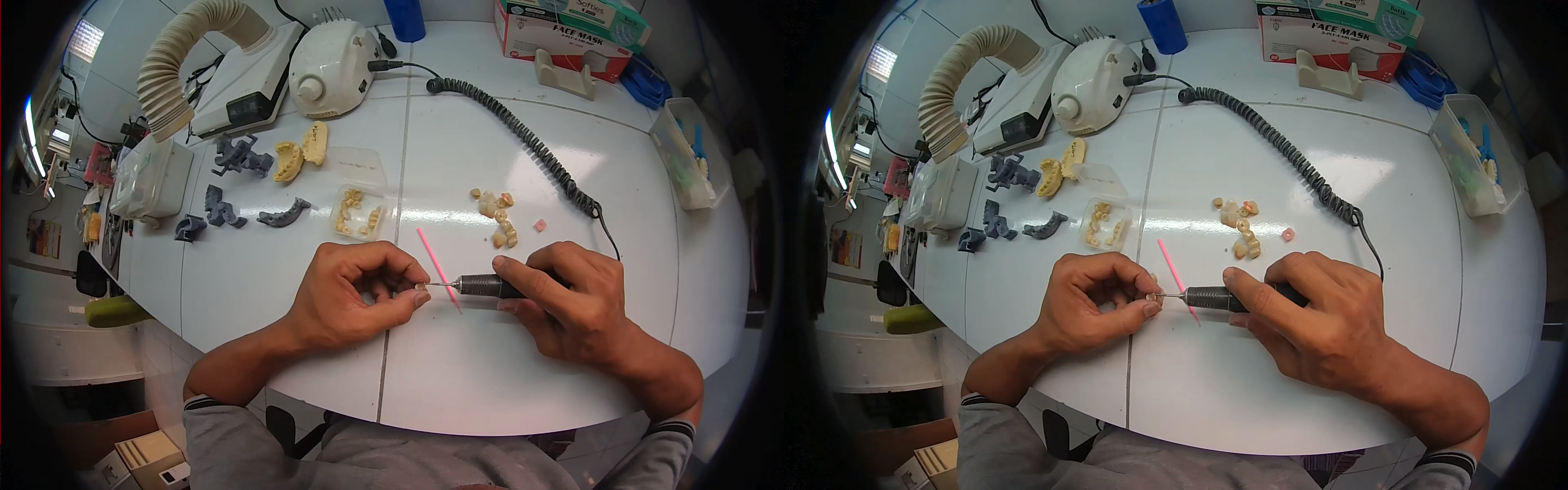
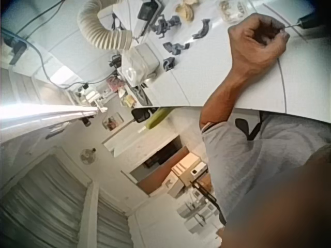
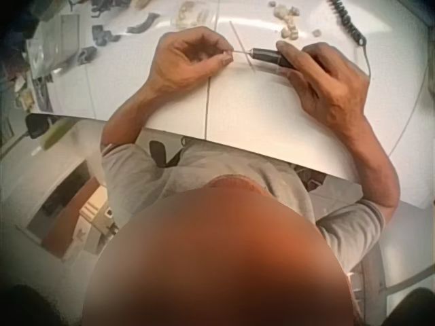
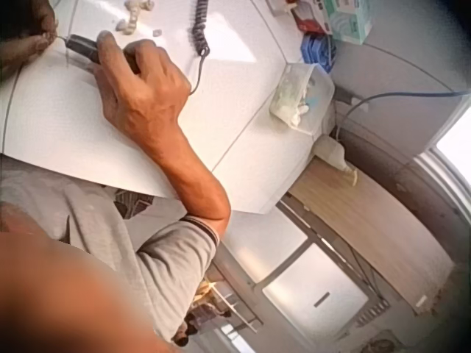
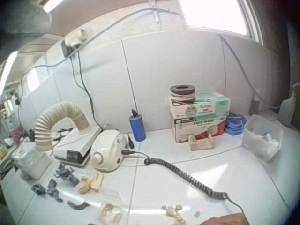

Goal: Polishing and finishing a dental prosthesis using a micro-motor handpiece.

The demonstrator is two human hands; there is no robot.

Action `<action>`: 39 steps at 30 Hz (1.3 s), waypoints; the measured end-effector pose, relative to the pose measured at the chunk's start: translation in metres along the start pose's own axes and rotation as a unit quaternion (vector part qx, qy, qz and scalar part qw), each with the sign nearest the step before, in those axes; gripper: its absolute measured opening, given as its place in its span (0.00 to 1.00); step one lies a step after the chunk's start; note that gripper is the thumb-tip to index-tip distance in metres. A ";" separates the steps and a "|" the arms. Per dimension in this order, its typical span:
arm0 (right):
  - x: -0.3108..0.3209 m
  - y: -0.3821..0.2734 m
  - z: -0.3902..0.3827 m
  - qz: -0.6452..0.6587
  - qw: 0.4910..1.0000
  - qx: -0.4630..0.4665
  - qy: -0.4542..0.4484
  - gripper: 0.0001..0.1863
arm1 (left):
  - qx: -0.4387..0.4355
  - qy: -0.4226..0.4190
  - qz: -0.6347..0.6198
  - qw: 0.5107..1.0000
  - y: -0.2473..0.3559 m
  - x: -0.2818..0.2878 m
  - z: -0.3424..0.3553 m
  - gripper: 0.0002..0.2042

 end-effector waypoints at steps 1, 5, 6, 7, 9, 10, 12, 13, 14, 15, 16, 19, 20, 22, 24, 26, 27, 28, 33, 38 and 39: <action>0.000 0.000 0.000 -0.004 1.000 0.000 0.002 0.27 | 0.001 0.000 -0.002 1.000 0.001 -0.001 0.000 0.07; -0.001 -0.001 0.000 -0.007 1.000 0.000 -0.002 0.27 | 0.026 0.004 -0.004 1.000 -0.001 -0.001 0.000 0.07; -0.001 -0.001 0.000 -0.011 1.000 -0.001 -0.003 0.27 | 0.026 0.003 0.000 1.000 -0.001 -0.001 0.000 0.07; -0.001 -0.001 0.000 -0.014 1.000 -0.001 -0.003 0.27 | 0.027 0.003 0.000 1.000 -0.001 -0.001 0.000 0.07; -0.002 -0.001 0.000 -0.014 1.000 0.000 -0.001 0.27 | 0.027 0.006 -0.006 1.000 -0.001 -0.001 0.000 0.07; -0.001 -0.001 -0.001 -0.016 1.000 0.001 0.000 0.27 | 0.027 0.006 -0.006 1.000 -0.002 -0.001 0.000 0.07; -0.002 -0.001 -0.001 -0.018 1.000 0.003 -0.001 0.27 | 0.024 0.004 -0.001 1.000 -0.001 -0.002 0.001 0.07; -0.002 -0.002 -0.001 -0.020 1.000 0.005 -0.002 0.27 | 0.024 0.005 -0.002 1.000 -0.001 -0.002 0.001 0.07; -0.001 -0.002 -0.001 -0.021 1.000 0.005 -0.002 0.27 | 0.024 0.004 -0.002 1.000 0.000 -0.003 0.001 0.07; 0.000 -0.003 0.000 -0.011 1.000 0.010 -0.013 0.28 | 0.024 0.004 -0.003 1.000 0.000 -0.003 0.001 0.07; 0.000 -0.004 0.000 -0.002 1.000 0.016 -0.024 0.30 | 0.025 0.004 -0.003 1.000 0.000 -0.002 0.001 0.07; 0.000 -0.004 0.000 -0.001 1.000 0.018 -0.025 0.30 | 0.029 0.002 -0.007 1.000 0.000 -0.003 0.001 0.07; 0.000 -0.004 0.000 -0.001 0.999 0.018 -0.026 0.30 | 0.033 0.002 -0.011 0.999 -0.001 -0.003 0.001 0.07; 0.000 -0.004 0.000 -0.007 1.000 0.014 -0.027 0.30 | 0.036 0.003 -0.015 0.999 -0.002 -0.003 0.001 0.07; -0.001 -0.003 0.000 -0.014 1.000 0.010 -0.018 0.27 | 0.028 0.002 -0.015 0.999 -0.001 -0.003 0.001 0.07; -0.002 -0.003 0.000 -0.020 1.000 0.006 -0.009 0.25 | 0.028 0.000 -0.016 0.999 0.000 -0.003 0.001 0.07; -0.002 -0.003 0.000 -0.020 1.000 0.003 -0.007 0.25 | 0.029 -0.002 -0.016 0.999 0.000 -0.004 0.002 0.07; -0.002 -0.003 0.000 -0.020 1.000 0.001 -0.005 0.24 | 0.029 -0.001 -0.016 0.999 0.000 -0.003 0.001 0.07; 0.000 -0.004 0.002 -0.004 0.999 0.013 -0.032 0.29 | 0.035 -0.003 -0.021 0.999 -0.002 -0.003 0.001 0.07; -0.001 -0.003 0.001 -0.014 1.000 0.004 -0.013 0.24 | 0.035 -0.002 -0.013 0.999 -0.001 -0.003 0.001 0.07; -0.002 -0.003 0.001 -0.013 1.000 0.003 -0.014 0.24 | 0.037 -0.002 -0.010 0.999 -0.001 -0.003 0.001 0.07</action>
Point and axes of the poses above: each hand's wrist, its own z-axis towards the middle knuckle, its own x-axis out of the back of the hand, y = z × x, the point moved 7 cm from there along z, towards the middle knuckle, and after that the axes turned 6 degrees about -x, right-handed, at the moved point
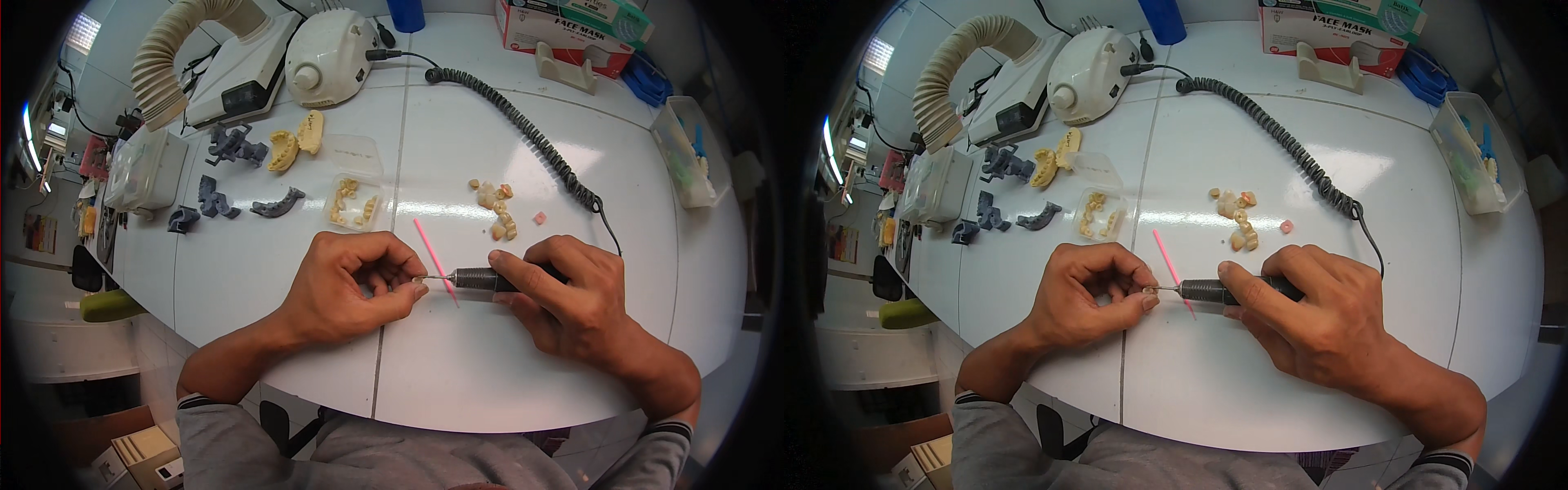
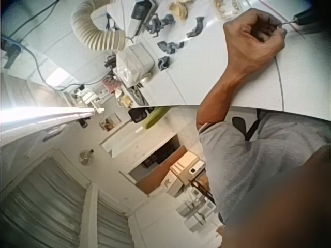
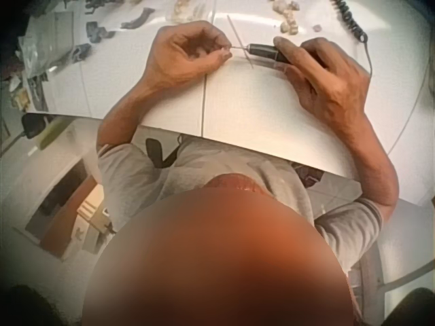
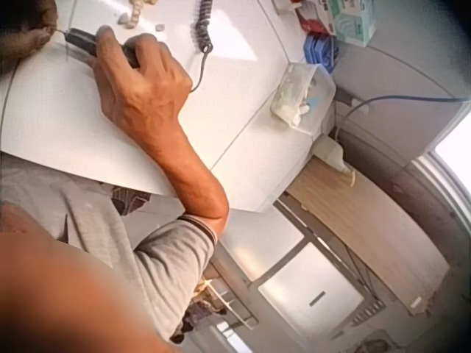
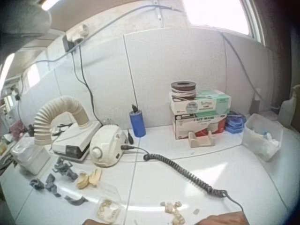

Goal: Polishing and finishing a dental prosthesis using a micro-motor handpiece.

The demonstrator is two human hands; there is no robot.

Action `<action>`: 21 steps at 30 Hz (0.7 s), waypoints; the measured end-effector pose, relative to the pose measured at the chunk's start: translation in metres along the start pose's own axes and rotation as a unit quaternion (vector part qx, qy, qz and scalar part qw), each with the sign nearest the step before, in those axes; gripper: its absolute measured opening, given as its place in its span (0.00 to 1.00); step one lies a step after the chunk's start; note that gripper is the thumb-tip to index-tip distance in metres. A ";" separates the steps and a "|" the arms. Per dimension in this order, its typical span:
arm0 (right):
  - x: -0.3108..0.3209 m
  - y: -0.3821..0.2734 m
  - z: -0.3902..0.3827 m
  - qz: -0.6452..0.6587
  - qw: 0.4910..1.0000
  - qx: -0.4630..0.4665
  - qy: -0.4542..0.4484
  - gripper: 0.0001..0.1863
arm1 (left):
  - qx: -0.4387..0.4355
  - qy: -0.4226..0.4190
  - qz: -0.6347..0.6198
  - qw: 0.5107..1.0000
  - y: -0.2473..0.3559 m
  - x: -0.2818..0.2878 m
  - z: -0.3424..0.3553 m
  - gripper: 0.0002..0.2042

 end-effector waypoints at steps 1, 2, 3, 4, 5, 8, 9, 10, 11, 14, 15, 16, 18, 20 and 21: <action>0.000 0.000 0.000 -0.001 1.000 -0.001 -0.001 0.24 | 0.000 0.000 0.000 1.000 0.000 0.000 0.000 0.07; 0.000 0.000 0.000 -0.001 1.000 -0.001 -0.001 0.24 | -0.004 -0.001 -0.004 1.000 -0.001 0.000 0.000 0.07; 0.001 0.000 0.000 -0.002 1.000 -0.001 0.001 0.24 | -0.007 -0.002 -0.007 1.000 -0.001 0.000 0.000 0.07; 0.001 0.000 0.000 -0.002 1.000 0.000 0.003 0.24 | -0.007 -0.002 -0.008 1.000 -0.001 0.000 0.001 0.07; 0.001 0.000 0.000 -0.002 1.000 -0.001 0.003 0.24 | -0.009 -0.003 -0.005 1.000 -0.001 0.000 0.001 0.07; 0.001 0.000 0.000 -0.001 1.000 0.004 0.002 0.24 | -0.010 -0.002 -0.003 1.000 0.000 0.000 0.001 0.07; 0.001 0.000 0.001 0.000 1.000 0.001 0.001 0.24 | -0.010 -0.001 -0.002 1.000 0.000 0.000 0.000 0.07; 0.000 0.001 0.001 0.000 1.000 -0.003 0.000 0.24 | -0.010 -0.001 -0.002 1.000 0.000 0.000 0.001 0.07; 0.001 0.000 0.001 0.000 1.000 -0.003 0.000 0.24 | -0.013 -0.001 -0.002 1.000 0.000 0.000 0.001 0.07; 0.001 0.000 0.001 -0.001 1.000 0.003 0.003 0.23 | -0.016 -0.001 -0.002 1.000 0.002 0.000 0.001 0.07; 0.001 0.000 0.001 0.000 1.000 -0.001 0.002 0.23 | -0.016 -0.001 -0.003 1.000 0.002 -0.001 0.002 0.07; 0.001 0.001 0.001 0.001 1.000 -0.005 0.002 0.23 | -0.016 -0.001 -0.003 1.000 0.002 0.000 0.002 0.07; 0.002 0.001 0.001 0.001 1.000 -0.003 0.002 0.24 | -0.013 0.000 -0.005 1.000 0.001 0.000 0.002 0.07; 0.001 0.001 0.001 0.001 1.000 -0.001 0.002 0.24 | -0.014 0.000 -0.006 1.000 0.001 0.000 0.001 0.07; 0.001 0.001 0.001 0.001 1.000 -0.001 0.001 0.24 | -0.015 0.001 -0.007 1.000 0.001 0.000 0.001 0.07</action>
Point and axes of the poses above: each hand's wrist, its own z-axis towards the middle knuckle, its own x-axis out of the back of the hand, y = z × x, the point moved 7 cm from there along z, towards the middle knuckle, and after that the axes turned 6 degrees about -x, right-handed, at the moved point
